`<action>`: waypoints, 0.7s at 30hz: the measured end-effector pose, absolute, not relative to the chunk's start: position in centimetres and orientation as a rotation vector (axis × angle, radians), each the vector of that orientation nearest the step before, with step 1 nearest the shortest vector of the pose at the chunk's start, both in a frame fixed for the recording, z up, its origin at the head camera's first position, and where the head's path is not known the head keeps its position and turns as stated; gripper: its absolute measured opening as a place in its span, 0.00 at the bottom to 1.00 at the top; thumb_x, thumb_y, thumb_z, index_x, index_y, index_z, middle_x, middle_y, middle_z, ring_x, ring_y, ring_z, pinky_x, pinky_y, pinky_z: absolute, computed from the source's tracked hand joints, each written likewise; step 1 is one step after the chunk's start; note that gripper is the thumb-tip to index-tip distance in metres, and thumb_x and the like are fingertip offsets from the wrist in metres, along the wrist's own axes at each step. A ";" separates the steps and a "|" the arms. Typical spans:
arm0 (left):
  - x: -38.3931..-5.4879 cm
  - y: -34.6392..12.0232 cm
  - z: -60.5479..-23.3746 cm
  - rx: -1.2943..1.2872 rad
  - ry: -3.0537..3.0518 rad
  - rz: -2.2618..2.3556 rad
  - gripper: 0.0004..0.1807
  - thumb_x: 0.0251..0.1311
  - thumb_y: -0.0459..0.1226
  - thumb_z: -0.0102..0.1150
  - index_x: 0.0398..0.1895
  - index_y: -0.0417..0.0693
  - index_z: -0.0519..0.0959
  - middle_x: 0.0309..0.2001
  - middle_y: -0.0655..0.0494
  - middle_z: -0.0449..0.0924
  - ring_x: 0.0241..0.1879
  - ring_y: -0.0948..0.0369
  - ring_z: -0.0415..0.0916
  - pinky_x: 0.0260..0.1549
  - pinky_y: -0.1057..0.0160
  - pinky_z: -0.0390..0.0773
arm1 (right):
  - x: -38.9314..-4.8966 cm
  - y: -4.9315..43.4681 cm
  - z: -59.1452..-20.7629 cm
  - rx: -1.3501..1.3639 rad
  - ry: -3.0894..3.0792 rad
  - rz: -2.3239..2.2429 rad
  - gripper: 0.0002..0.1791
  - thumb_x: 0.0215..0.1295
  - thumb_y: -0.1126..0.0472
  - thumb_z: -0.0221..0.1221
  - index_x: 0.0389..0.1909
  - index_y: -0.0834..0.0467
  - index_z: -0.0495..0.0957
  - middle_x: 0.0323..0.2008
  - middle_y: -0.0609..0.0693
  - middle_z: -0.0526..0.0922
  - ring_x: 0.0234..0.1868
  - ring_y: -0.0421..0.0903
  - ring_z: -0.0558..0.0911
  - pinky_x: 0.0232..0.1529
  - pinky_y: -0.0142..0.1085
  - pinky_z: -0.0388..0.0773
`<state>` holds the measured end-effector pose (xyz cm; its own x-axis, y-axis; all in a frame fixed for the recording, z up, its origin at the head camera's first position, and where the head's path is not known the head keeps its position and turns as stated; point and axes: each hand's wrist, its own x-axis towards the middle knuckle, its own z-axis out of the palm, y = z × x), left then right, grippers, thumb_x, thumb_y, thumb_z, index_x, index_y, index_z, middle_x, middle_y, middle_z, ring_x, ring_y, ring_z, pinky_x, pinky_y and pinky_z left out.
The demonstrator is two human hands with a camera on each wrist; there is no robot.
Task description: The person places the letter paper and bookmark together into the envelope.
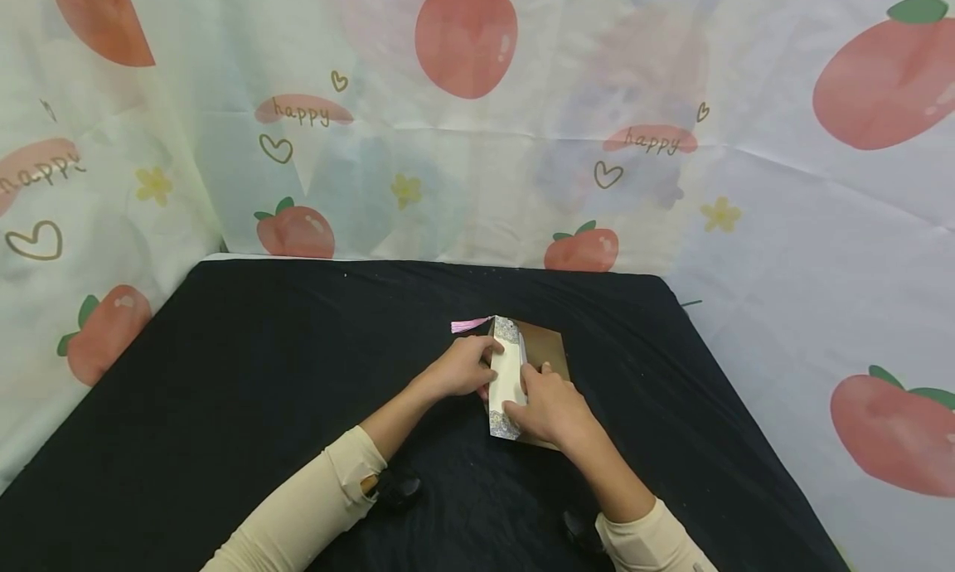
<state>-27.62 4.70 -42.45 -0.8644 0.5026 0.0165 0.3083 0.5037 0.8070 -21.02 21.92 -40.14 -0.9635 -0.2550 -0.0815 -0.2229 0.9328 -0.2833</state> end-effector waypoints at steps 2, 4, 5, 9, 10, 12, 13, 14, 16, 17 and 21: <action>-27.6 4.7 -42.5 0.698 2.527 1.293 0.21 0.64 0.21 0.59 0.61 0.29 0.75 0.34 0.47 0.81 0.16 0.63 0.81 0.18 0.68 0.80 | -21.0 21.9 -40.1 -0.365 2.974 -0.411 0.19 0.64 0.50 0.70 0.35 0.57 0.70 0.44 0.64 0.77 0.24 0.50 0.73 0.23 0.40 0.68; -27.6 4.8 -42.5 0.701 2.524 1.298 0.22 0.64 0.21 0.59 0.61 0.29 0.75 0.33 0.48 0.81 0.16 0.63 0.81 0.18 0.68 0.80 | -21.0 21.8 -40.1 -0.364 2.973 -0.413 0.19 0.64 0.50 0.69 0.35 0.57 0.70 0.48 0.67 0.78 0.24 0.50 0.74 0.23 0.41 0.68; -27.6 4.8 -42.6 0.702 2.524 1.297 0.22 0.64 0.21 0.59 0.61 0.29 0.75 0.33 0.48 0.81 0.15 0.63 0.81 0.18 0.69 0.79 | -21.0 21.8 -40.1 -0.366 2.972 -0.414 0.19 0.64 0.50 0.69 0.35 0.57 0.70 0.50 0.69 0.78 0.25 0.50 0.74 0.23 0.41 0.68; -27.6 5.0 -42.8 0.697 2.520 1.298 0.22 0.65 0.21 0.59 0.62 0.30 0.75 0.31 0.52 0.79 0.15 0.65 0.80 0.18 0.69 0.79 | -20.9 21.8 -40.0 -0.377 2.972 -0.417 0.19 0.65 0.49 0.69 0.36 0.56 0.70 0.56 0.75 0.76 0.27 0.51 0.75 0.24 0.42 0.69; -27.6 5.0 -42.8 0.696 2.521 1.296 0.22 0.65 0.22 0.59 0.62 0.30 0.75 0.30 0.52 0.79 0.15 0.65 0.80 0.18 0.69 0.79 | -20.9 21.8 -40.0 -0.377 2.975 -0.417 0.19 0.65 0.49 0.68 0.36 0.56 0.70 0.55 0.74 0.76 0.27 0.51 0.75 0.24 0.42 0.69; -27.7 5.2 -42.9 0.699 2.521 1.295 0.21 0.65 0.22 0.60 0.62 0.30 0.75 0.29 0.53 0.78 0.15 0.65 0.80 0.18 0.70 0.78 | -20.9 21.8 -40.0 -0.376 2.978 -0.422 0.19 0.65 0.49 0.68 0.36 0.56 0.70 0.53 0.72 0.78 0.26 0.50 0.75 0.24 0.41 0.69; -27.7 5.2 -42.9 0.701 2.525 1.292 0.21 0.65 0.22 0.60 0.62 0.31 0.75 0.29 0.53 0.78 0.15 0.65 0.80 0.18 0.70 0.78 | -20.9 21.9 -40.1 -0.375 2.978 -0.425 0.19 0.66 0.48 0.68 0.36 0.57 0.70 0.49 0.68 0.79 0.26 0.50 0.75 0.23 0.41 0.69; -27.7 5.3 -43.0 0.706 2.532 1.289 0.21 0.65 0.22 0.60 0.62 0.31 0.75 0.28 0.54 0.79 0.15 0.65 0.80 0.18 0.70 0.78 | -20.8 21.9 -40.1 -0.373 2.980 -0.429 0.20 0.66 0.47 0.67 0.36 0.57 0.71 0.45 0.64 0.79 0.25 0.49 0.74 0.23 0.40 0.68; -27.8 5.4 -43.0 0.715 2.546 1.277 0.21 0.65 0.22 0.61 0.61 0.31 0.76 0.29 0.54 0.79 0.16 0.65 0.80 0.19 0.71 0.77 | -20.9 21.9 -40.1 -0.365 2.981 -0.438 0.22 0.67 0.44 0.67 0.37 0.57 0.72 0.38 0.57 0.76 0.25 0.48 0.73 0.23 0.39 0.68; -27.8 5.4 -43.1 0.718 2.548 1.276 0.21 0.65 0.22 0.61 0.61 0.31 0.76 0.29 0.54 0.80 0.16 0.65 0.80 0.19 0.71 0.78 | -20.9 21.9 -40.1 -0.364 2.981 -0.443 0.23 0.67 0.41 0.67 0.37 0.57 0.73 0.37 0.55 0.75 0.25 0.48 0.73 0.23 0.39 0.68; -27.8 5.5 -43.1 0.729 2.562 1.261 0.21 0.65 0.23 0.62 0.61 0.31 0.76 0.32 0.53 0.80 0.16 0.65 0.80 0.20 0.71 0.78 | -20.9 21.8 -40.1 -0.348 2.981 -0.444 0.29 0.62 0.36 0.69 0.39 0.57 0.74 0.35 0.53 0.73 0.26 0.47 0.74 0.23 0.39 0.69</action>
